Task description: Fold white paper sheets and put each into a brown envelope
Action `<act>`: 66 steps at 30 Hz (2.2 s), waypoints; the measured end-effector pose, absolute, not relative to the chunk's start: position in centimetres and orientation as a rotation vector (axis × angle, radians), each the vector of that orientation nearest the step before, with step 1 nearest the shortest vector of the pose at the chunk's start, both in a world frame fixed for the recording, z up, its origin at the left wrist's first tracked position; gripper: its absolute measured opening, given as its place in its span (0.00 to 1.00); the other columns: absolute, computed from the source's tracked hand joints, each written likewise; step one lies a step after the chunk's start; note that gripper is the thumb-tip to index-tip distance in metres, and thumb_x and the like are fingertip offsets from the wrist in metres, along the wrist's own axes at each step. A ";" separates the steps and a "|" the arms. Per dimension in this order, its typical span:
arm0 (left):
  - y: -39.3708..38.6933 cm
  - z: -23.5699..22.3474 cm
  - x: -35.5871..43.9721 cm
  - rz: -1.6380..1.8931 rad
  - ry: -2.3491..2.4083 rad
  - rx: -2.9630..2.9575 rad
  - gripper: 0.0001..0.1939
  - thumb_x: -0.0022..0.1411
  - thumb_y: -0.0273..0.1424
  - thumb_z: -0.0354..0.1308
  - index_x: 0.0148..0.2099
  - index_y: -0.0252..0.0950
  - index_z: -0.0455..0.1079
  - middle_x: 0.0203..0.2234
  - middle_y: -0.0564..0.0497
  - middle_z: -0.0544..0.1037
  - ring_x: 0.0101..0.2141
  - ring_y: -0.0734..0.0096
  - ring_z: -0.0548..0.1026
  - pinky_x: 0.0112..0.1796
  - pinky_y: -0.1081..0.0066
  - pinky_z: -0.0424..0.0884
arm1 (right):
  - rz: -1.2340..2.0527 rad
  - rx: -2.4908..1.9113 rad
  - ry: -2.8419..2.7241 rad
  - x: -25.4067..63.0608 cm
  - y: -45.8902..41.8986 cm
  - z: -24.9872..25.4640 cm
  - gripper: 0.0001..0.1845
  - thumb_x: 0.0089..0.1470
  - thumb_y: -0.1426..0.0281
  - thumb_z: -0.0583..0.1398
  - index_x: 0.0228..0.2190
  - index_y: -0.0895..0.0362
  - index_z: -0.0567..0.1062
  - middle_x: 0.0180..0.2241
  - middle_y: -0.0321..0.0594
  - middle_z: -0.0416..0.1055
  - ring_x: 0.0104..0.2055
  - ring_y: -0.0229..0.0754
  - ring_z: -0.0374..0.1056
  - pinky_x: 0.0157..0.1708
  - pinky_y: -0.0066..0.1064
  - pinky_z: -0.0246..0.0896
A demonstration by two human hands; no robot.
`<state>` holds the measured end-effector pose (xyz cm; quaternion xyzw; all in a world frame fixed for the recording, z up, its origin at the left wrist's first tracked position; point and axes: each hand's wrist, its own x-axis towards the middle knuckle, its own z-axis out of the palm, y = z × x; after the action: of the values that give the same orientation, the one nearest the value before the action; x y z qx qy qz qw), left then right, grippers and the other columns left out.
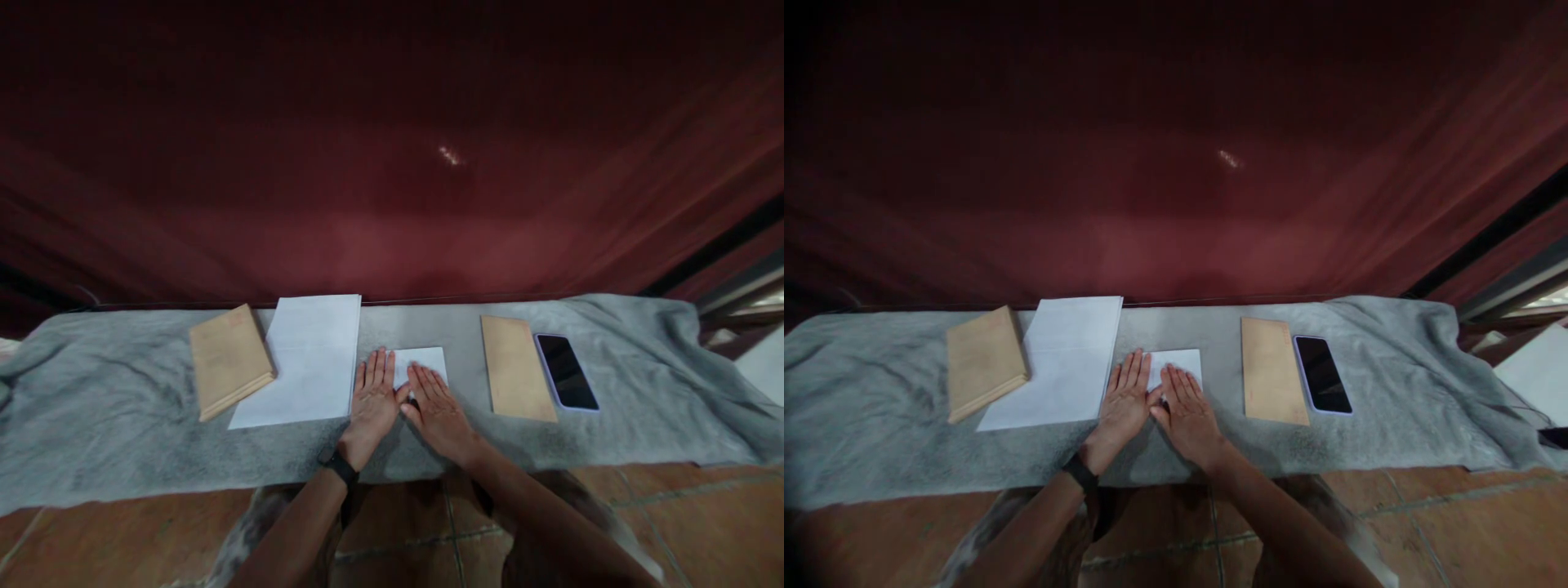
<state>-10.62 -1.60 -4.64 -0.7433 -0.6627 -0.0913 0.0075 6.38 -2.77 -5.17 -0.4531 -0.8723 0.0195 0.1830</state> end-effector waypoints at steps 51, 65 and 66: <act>0.1 -1.8 -10.5 -0.679 -2.137 -2.328 0.14 0.67 0.23 0.51 0.47 0.37 0.77 0.48 0.43 0.79 0.47 0.55 0.77 0.50 0.57 0.71 | 0.553 -1.956 -2.067 9.9 2.2 -2.0 0.13 0.64 0.67 0.54 0.35 0.52 0.78 0.32 0.41 0.79 0.33 0.42 0.74 0.31 0.28 0.55; -2.6 -5.5 -7.9 -0.326 -1.817 -2.473 0.30 0.72 0.31 0.42 0.73 0.30 0.50 0.70 0.40 0.55 0.71 0.58 0.48 0.68 0.52 0.49 | 0.274 -1.275 -2.289 7.2 -0.7 -4.2 0.28 0.71 0.63 0.43 0.65 0.60 0.61 0.63 0.50 0.65 0.66 0.45 0.60 0.63 0.43 0.59; -2.6 -5.7 -8.1 -0.313 -1.796 -2.479 0.31 0.71 0.29 0.42 0.73 0.29 0.48 0.71 0.39 0.54 0.71 0.58 0.48 0.68 0.52 0.49 | 0.261 -1.247 -2.331 6.9 -1.3 -4.8 0.29 0.71 0.62 0.43 0.67 0.59 0.57 0.66 0.49 0.61 0.68 0.45 0.56 0.65 0.44 0.56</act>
<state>-8.07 -2.61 -5.70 -0.8052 -0.5833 -0.1017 0.0320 6.86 -1.26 -4.78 -0.4557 -0.8517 0.0954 0.2404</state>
